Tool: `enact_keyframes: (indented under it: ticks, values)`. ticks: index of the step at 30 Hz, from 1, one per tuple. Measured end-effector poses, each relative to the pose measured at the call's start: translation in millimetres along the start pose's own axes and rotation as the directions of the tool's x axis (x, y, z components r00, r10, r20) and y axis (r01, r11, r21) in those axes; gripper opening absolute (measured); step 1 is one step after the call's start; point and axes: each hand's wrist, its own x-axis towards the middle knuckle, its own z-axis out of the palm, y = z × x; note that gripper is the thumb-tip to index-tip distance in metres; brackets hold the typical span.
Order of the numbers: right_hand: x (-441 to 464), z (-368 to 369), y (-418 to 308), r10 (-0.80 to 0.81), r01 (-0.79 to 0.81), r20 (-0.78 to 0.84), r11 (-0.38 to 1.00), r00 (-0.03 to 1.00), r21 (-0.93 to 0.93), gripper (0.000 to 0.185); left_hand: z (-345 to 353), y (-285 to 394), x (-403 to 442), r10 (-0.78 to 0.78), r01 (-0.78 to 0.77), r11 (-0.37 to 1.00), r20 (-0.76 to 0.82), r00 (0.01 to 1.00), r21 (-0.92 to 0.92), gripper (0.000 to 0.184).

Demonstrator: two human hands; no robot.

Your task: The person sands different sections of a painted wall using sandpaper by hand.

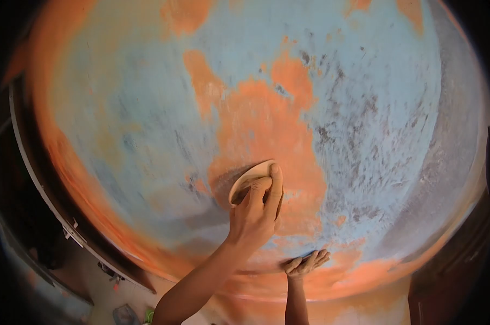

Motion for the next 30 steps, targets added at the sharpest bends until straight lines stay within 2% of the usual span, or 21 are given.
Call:
enact_keyframes:
  ticks: [2,5,6,10,12,17,19,20,21,22,24,26,27,29,30]
  values:
    - [-1.1,-1.3,0.8,-0.01,0.01,-0.001,1.0,1.0,-0.003,0.06,5.2,1.7,-6.0,0.061,-0.057,0.996,-0.054,0.997,0.073,0.052]
    - [-4.6,-0.3,3.1,-0.018,0.018,-0.001,1.0,1.0,0.011,0.061,24.7,-3.1,-40.3,0.162,-0.156,0.985,-0.103,0.981,0.071,0.052]
    - [-4.9,-1.7,4.0,-0.017,0.017,0.014,1.0,1.0,0.004,0.06,19.4,5.3,-38.9,0.109,-0.106,0.992,-0.042,0.993,0.062,0.052]
    - [-0.9,-1.5,0.6,-0.023,0.023,0.016,1.0,1.0,0.005,0.061,14.7,19.7,-16.0,0.036,-0.037,0.999,0.039,0.999,0.02,0.05]
    - [-7.0,-2.2,3.1,-0.009,0.008,0.045,1.0,0.999,0.019,0.061,24.0,21.7,-20.0,0.044,-0.041,0.998,-0.062,0.997,0.037,0.047]
    - [-1.2,-18.1,-4.9,0.055,-0.068,0.149,0.994,0.987,0.081,0.061,43.2,32.7,-57.0,0.161,-0.16,0.987,-0.04,0.986,0.024,0.047]
    - [9.4,-27.2,-16.7,0.086,-0.097,0.159,0.993,0.984,0.067,0.055,36.9,43.5,-50.0,0.022,-0.017,0.999,0.091,0.996,-0.052,0.049]
    - [18.9,-25.9,-26.7,0.166,-0.179,0.092,0.972,0.982,0.15,0.05,43.2,43.2,-42.6,0.056,-0.054,0.996,0.024,0.998,-0.072,0.05]
    - [33.3,-24.0,-35.9,0.246,-0.244,0.025,0.939,0.969,0.243,0.046,44.2,46.5,-41.3,0.057,-0.055,0.995,0.021,0.998,-0.078,0.05]
    - [53.6,-32.5,-48.4,0.275,-0.276,0.032,0.946,0.961,0.168,0.033,43.9,50.0,-40.1,0.016,-0.012,0.994,0.041,0.999,-0.106,0.051]
    - [74.0,-39.7,-56.2,0.299,-0.301,0.047,0.923,0.953,0.238,0.031,35.9,54.4,-38.1,-0.022,0.031,0.991,0.069,0.997,-0.132,0.052]
    - [102.5,-51.0,-65.7,0.329,-0.33,0.059,0.886,0.942,0.326,0.031,19.2,54.8,-37.8,0.012,0.011,0.929,0.061,0.998,-0.37,0.053]
    - [111.4,-55.9,-69.3,0.337,-0.34,0.068,0.883,0.939,0.322,0.031,17.3,49.6,-42.2,0.01,0.018,0.929,0.072,0.997,-0.369,0.053]
    - [127.6,-62.0,-73.7,0.361,-0.426,0.228,0.735,0.904,0.528,0.036,20.4,36.9,-50.1,-0.049,0.132,0.715,0.139,0.989,-0.687,0.055]
    - [138.2,-60.9,-78.4,0.321,-0.375,0.199,0.716,0.926,0.589,0.039,22.2,38.2,-57.5,-0.186,0.325,0.571,0.267,0.946,-0.754,0.053]
